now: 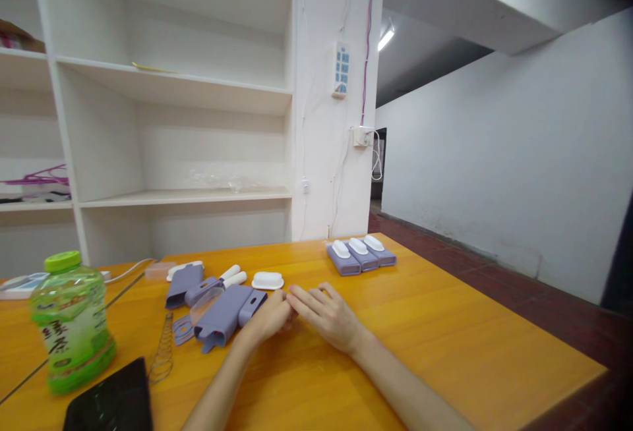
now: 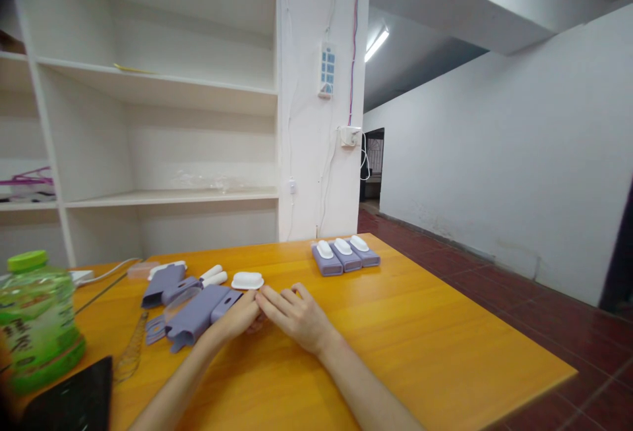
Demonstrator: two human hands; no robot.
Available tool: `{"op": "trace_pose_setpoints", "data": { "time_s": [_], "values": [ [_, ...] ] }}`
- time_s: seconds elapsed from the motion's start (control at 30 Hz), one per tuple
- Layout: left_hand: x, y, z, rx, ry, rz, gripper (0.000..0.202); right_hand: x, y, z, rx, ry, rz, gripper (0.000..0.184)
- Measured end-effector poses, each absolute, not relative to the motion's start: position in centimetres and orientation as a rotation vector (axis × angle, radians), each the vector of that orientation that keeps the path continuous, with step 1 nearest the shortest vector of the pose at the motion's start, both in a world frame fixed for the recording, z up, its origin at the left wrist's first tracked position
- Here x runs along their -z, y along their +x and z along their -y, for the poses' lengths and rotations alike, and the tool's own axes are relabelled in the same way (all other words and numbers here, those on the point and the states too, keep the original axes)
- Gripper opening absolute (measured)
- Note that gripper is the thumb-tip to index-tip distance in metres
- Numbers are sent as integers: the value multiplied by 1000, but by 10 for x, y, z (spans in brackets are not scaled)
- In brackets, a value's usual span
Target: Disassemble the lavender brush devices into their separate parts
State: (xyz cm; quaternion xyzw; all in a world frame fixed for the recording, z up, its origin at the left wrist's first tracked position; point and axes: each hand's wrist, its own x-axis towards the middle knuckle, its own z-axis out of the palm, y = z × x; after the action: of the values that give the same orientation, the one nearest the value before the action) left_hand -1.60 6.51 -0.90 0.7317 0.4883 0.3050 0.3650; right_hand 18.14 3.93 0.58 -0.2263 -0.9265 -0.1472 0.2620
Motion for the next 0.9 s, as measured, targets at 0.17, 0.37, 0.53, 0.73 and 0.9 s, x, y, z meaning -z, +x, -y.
{"op": "trace_pose_setpoints", "data": {
  "time_s": [0.17,0.37,0.53,0.73,0.9],
  "values": [
    [-4,-15,-55,-844,2133,-1313,47,6,179,-44,160,-718,2356,67],
    [-9,-10,-37,-1010,2517,-1274,37,15,188,-50,-365,-847,2005,103],
    [-4,0,-36,-911,2714,-1221,49,15,190,-51,-569,-844,1956,106],
    [-6,-1,-38,-856,2765,-1272,33,18,186,-53,-792,-790,1924,111],
    [-6,-4,-36,-859,2743,-1275,23,22,187,-57,-795,-796,1944,109]
  ]
}}
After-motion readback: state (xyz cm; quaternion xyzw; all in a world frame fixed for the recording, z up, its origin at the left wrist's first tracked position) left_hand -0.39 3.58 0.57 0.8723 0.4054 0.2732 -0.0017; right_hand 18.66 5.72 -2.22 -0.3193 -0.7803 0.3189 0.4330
